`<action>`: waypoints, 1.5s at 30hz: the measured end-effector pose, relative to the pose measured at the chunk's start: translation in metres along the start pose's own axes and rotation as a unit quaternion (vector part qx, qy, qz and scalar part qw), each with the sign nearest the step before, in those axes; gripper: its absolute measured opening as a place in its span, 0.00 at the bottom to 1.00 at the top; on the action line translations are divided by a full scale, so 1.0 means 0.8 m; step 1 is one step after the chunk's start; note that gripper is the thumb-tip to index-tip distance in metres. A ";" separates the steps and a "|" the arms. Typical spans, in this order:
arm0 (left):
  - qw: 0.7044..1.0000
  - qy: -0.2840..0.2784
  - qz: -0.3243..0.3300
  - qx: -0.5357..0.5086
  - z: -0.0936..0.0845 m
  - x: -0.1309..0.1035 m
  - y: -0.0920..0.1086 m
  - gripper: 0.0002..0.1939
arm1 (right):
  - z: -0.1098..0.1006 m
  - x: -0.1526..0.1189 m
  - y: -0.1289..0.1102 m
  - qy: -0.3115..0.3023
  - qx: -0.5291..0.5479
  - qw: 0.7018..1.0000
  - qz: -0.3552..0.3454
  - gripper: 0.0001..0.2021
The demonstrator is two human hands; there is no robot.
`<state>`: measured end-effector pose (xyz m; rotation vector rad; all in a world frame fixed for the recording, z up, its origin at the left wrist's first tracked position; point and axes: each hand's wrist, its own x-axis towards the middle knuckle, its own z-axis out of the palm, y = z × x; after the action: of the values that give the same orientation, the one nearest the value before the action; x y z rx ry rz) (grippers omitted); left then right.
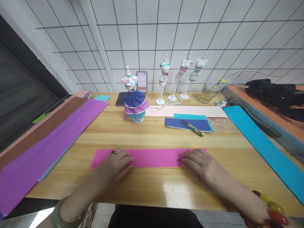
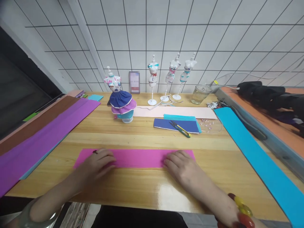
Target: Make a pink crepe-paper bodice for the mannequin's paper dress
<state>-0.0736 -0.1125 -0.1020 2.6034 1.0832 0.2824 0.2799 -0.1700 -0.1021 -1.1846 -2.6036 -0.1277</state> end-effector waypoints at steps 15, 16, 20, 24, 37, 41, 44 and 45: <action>0.996 -0.029 0.050 0.068 -0.006 0.029 0.027 0.12 | 0.016 0.013 0.001 -0.027 -0.016 0.999 -0.009 0.15; 0.996 -0.026 0.048 0.063 -0.006 0.030 0.027 0.12 | 0.014 0.014 0.003 -0.029 0.011 1.000 0.008 0.14; 0.999 -0.014 0.036 0.033 -0.007 0.032 0.024 0.11 | 0.002 0.017 0.015 -0.026 0.083 0.995 0.055 0.15; 1.000 -0.022 0.016 0.009 -0.016 0.031 0.008 0.14 | -0.011 0.015 0.027 -0.023 0.094 0.992 0.078 0.18; 0.988 -0.078 -0.102 -0.091 -0.068 0.058 -0.051 0.14 | 0.000 0.036 0.091 0.004 0.089 0.989 0.120 0.14; 0.996 -0.014 -0.084 -0.011 -0.046 0.068 -0.068 0.14 | 0.015 0.042 0.102 0.003 0.003 0.996 0.085 0.17; 0.991 0.092 -0.040 0.094 -0.024 0.065 -0.067 0.20 | 0.023 0.034 0.090 0.014 -0.035 0.998 0.055 0.20; 0.987 0.110 -0.017 0.117 -0.017 0.064 -0.062 0.18 | 0.025 0.031 0.081 0.010 -0.029 0.999 0.043 0.20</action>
<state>-0.0748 -0.0400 -0.1038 2.8079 1.3029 0.4708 0.3088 -0.1052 -0.1162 -1.3049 -2.5440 -0.1972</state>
